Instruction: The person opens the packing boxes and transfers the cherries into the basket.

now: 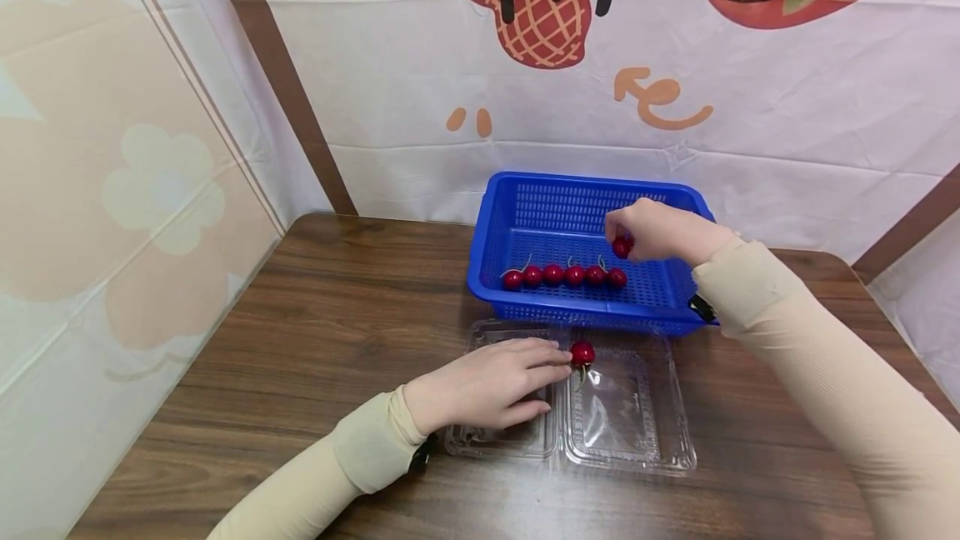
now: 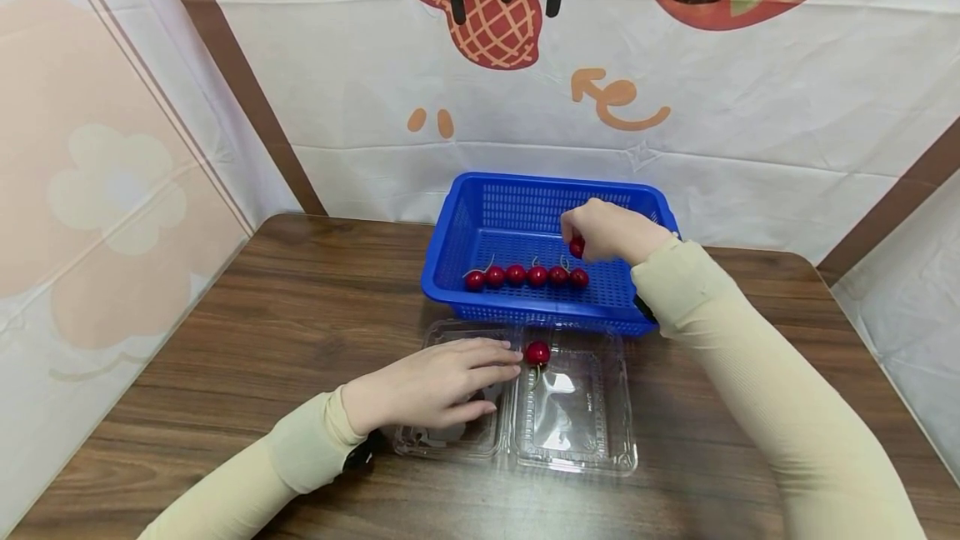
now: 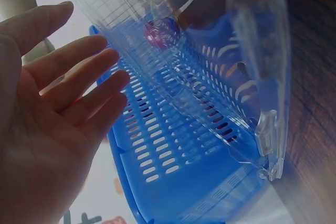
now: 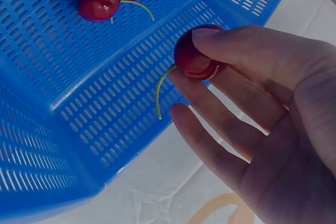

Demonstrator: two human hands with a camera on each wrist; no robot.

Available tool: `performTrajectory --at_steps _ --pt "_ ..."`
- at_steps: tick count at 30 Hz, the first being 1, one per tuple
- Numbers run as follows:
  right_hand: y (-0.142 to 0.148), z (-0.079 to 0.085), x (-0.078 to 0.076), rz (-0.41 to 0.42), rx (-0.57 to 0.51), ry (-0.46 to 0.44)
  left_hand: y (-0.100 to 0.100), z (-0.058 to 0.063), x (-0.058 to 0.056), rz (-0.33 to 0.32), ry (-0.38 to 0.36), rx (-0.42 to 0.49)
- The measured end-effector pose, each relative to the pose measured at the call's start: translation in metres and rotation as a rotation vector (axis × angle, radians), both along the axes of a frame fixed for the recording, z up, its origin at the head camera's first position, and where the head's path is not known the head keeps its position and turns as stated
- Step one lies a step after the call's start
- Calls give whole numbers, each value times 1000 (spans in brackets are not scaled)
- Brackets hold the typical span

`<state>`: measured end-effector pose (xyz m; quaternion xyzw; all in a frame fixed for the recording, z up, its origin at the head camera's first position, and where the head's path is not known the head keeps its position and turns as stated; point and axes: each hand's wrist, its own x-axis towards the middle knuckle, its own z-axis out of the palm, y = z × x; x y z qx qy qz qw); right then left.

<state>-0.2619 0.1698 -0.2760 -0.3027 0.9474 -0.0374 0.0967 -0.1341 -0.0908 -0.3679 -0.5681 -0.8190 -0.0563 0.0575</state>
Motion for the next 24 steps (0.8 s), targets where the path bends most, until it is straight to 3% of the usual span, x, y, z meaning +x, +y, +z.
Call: performTrajectory --at_steps 11,24 --pt "-4 -8 -12 -85 38 -48 0 1 0 -3 -15 -2" --pt "-2 -15 -23 -119 82 -97 0 0 0 -9 8 1"
